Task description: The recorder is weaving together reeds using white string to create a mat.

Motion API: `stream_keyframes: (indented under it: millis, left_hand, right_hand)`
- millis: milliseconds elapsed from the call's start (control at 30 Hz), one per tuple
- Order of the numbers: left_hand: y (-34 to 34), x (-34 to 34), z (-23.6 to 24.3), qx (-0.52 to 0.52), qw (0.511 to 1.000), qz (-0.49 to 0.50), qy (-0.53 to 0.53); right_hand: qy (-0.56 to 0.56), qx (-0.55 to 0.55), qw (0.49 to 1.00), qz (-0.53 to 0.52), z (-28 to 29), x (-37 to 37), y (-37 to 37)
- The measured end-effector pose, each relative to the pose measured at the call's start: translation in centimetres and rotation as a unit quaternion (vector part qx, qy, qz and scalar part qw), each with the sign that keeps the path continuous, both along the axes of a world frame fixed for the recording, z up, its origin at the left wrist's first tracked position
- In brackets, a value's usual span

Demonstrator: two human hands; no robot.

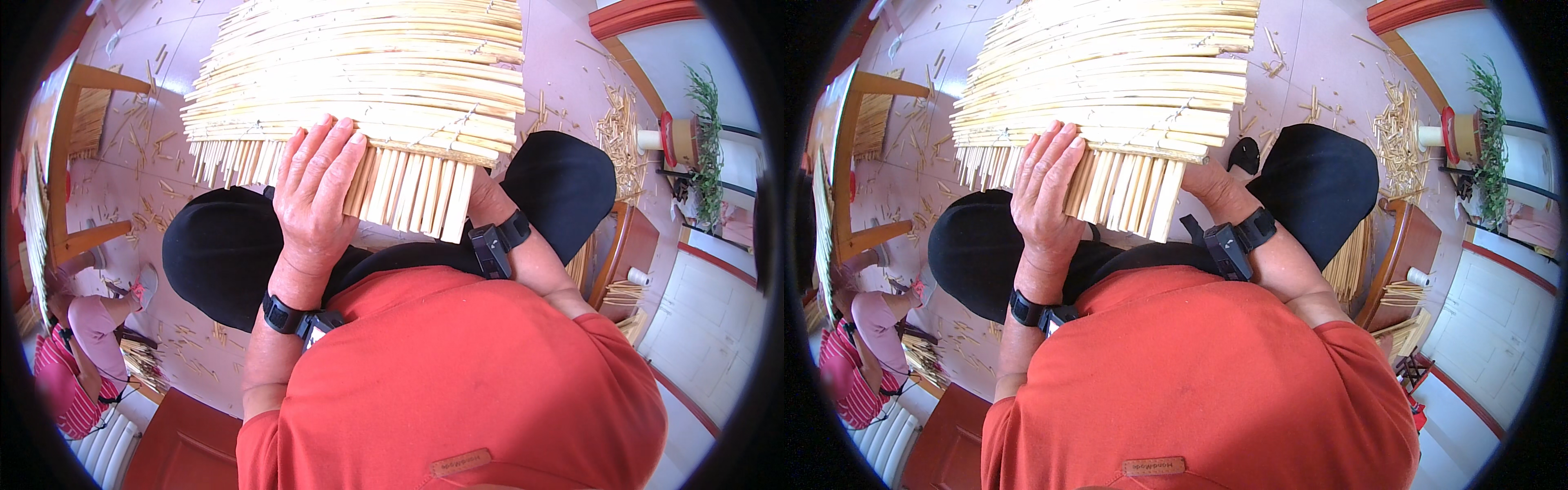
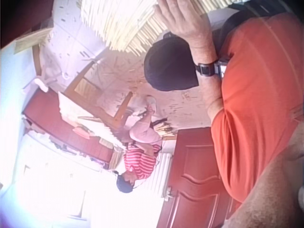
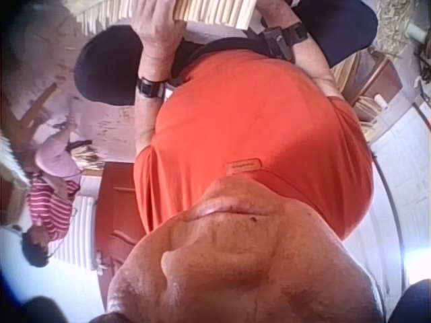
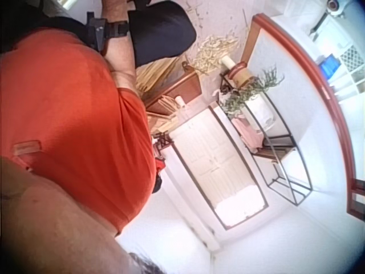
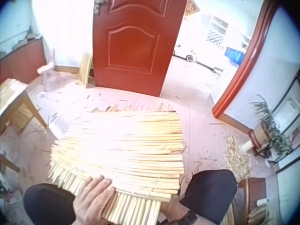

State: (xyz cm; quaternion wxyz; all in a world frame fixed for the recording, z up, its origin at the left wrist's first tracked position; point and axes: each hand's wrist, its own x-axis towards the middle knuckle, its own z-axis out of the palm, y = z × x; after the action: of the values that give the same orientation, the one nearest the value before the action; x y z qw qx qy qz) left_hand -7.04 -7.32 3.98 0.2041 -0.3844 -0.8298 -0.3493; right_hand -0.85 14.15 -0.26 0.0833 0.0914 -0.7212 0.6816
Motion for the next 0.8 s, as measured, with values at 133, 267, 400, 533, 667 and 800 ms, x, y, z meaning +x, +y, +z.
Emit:
stream_keyframes:
  millis: [133,267,400,533,667,800]
  left_hand:
    - [-0.1,-0.1,-0.3,0.002,1.000,-0.002,0.000]
    - [0.1,-0.2,-0.8,0.022,1.000,-0.006,-0.003]
    - [-0.1,-0.1,-1.2,0.015,1.000,-0.001,-0.019]
    - [-0.8,-0.4,-1.4,-0.079,0.996,0.021,-0.026]
    - [-0.7,-1.0,-1.6,-0.057,0.998,0.021,0.023]
    - [-0.3,-1.3,-1.1,-0.031,0.999,0.032,0.028]
  right_hand:
    - [-0.006,-0.005,1.000,-0.001,-0.1,0.1,0.1]
    - [-0.012,-0.014,1.000,-0.002,-0.2,0.1,0.0]
    - [-0.019,-0.024,0.999,-0.009,-0.7,0.1,-0.3]
    - [-0.031,-0.035,0.999,-0.017,-1.5,-0.1,-0.5]
    - [-0.040,-0.051,0.998,-0.025,-2.0,-0.5,-0.9]
    - [-0.054,-0.083,0.995,-0.033,-1.9,-1.0,-1.2]
